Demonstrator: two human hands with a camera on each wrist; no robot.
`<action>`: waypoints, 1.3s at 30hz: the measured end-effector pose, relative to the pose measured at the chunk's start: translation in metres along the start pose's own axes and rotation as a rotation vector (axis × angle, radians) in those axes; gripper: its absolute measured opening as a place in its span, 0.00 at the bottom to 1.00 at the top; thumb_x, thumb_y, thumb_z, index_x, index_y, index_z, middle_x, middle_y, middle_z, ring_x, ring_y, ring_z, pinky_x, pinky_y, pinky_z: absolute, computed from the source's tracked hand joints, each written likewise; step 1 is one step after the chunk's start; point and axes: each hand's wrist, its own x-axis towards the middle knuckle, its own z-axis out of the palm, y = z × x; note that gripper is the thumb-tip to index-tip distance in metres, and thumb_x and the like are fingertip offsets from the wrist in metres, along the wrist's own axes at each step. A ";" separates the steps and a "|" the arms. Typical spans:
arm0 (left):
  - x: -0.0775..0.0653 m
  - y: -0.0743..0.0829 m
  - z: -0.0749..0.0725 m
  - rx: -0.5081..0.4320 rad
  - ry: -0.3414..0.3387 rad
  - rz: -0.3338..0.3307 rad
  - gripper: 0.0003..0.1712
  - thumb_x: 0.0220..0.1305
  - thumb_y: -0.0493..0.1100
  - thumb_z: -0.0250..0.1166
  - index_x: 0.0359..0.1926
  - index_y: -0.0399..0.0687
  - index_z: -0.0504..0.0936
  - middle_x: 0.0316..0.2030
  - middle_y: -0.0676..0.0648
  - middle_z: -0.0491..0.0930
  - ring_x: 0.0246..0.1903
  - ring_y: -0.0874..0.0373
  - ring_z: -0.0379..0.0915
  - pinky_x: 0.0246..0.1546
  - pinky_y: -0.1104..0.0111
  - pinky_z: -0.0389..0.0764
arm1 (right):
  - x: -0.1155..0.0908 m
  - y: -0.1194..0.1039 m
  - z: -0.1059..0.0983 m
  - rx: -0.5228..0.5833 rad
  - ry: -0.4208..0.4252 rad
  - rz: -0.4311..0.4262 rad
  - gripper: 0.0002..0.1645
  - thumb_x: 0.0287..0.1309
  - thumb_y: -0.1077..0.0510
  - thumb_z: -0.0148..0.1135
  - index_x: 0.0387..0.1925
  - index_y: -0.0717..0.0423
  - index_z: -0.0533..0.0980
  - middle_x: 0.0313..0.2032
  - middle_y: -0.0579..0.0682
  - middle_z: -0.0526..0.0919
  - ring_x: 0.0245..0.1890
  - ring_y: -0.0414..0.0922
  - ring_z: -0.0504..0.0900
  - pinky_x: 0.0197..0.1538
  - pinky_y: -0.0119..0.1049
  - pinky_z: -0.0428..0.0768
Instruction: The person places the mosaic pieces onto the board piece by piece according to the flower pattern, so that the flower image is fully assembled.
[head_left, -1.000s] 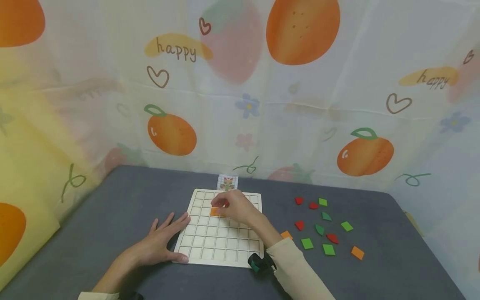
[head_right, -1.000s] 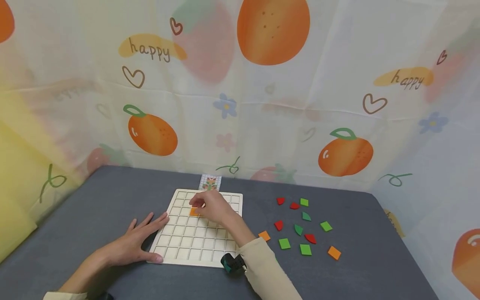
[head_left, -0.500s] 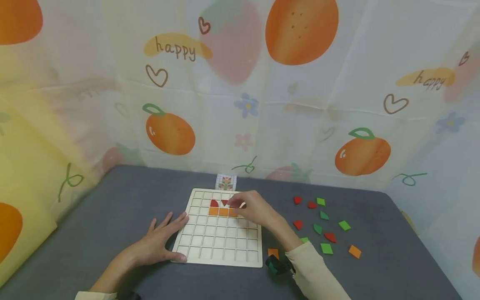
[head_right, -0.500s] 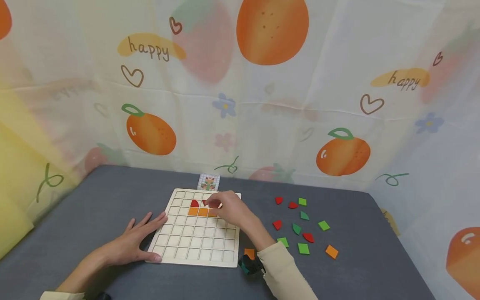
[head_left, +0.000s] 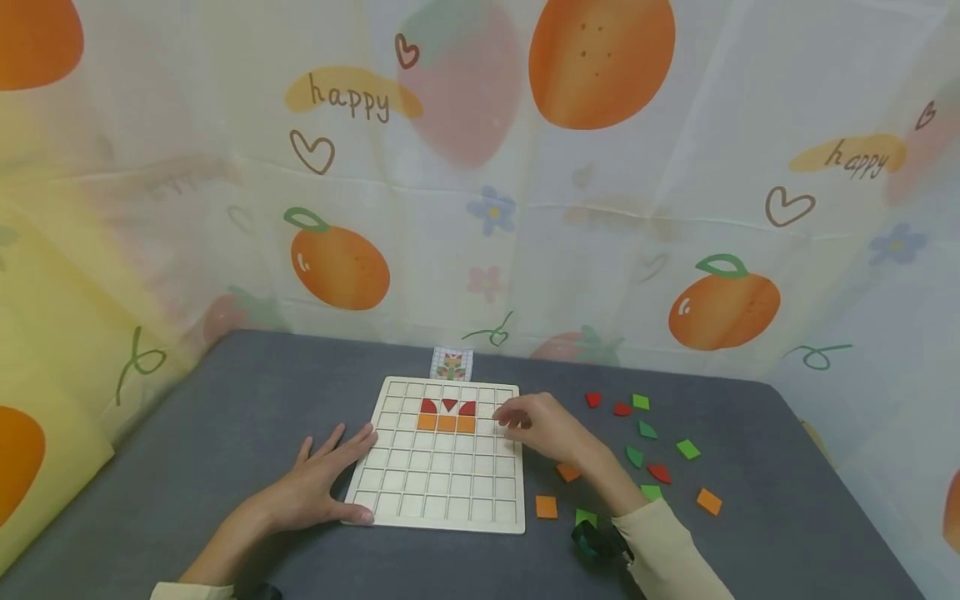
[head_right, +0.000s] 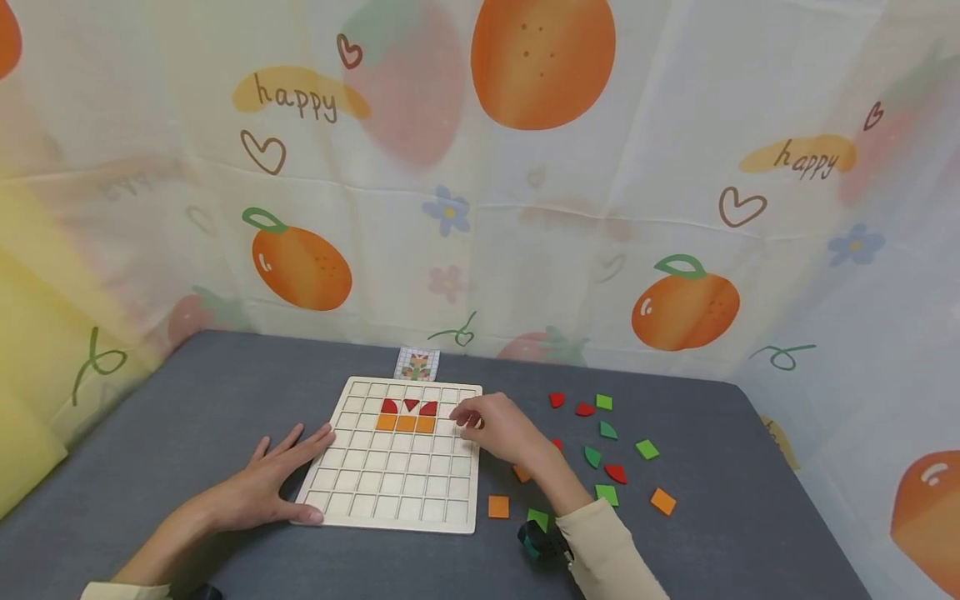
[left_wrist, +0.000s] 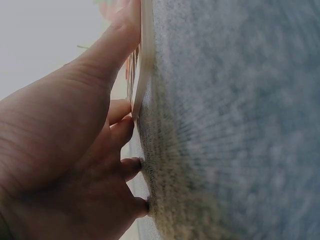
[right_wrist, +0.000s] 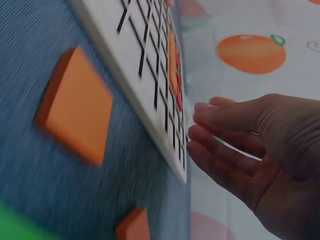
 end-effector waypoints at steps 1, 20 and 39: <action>0.000 0.000 0.000 -0.001 0.001 0.007 0.65 0.39 0.66 0.76 0.75 0.46 0.58 0.75 0.40 0.52 0.72 0.29 0.33 0.62 0.31 0.27 | -0.003 0.002 -0.001 -0.008 0.006 0.000 0.13 0.58 0.66 0.67 0.46 0.58 0.83 0.38 0.47 0.86 0.38 0.41 0.82 0.43 0.38 0.82; 0.002 -0.001 0.001 0.009 -0.005 0.003 0.66 0.38 0.66 0.77 0.75 0.47 0.58 0.75 0.40 0.51 0.73 0.29 0.33 0.62 0.32 0.27 | -0.060 0.035 -0.035 0.008 -0.007 -0.007 0.17 0.56 0.68 0.68 0.48 0.60 0.82 0.42 0.51 0.86 0.40 0.43 0.83 0.42 0.32 0.82; -0.002 -0.001 -0.002 -0.008 -0.008 0.012 0.65 0.40 0.67 0.75 0.75 0.47 0.57 0.75 0.41 0.51 0.72 0.29 0.33 0.62 0.31 0.27 | -0.075 0.049 -0.029 0.041 -0.119 0.018 0.20 0.52 0.68 0.71 0.49 0.60 0.82 0.42 0.49 0.87 0.43 0.45 0.85 0.43 0.35 0.83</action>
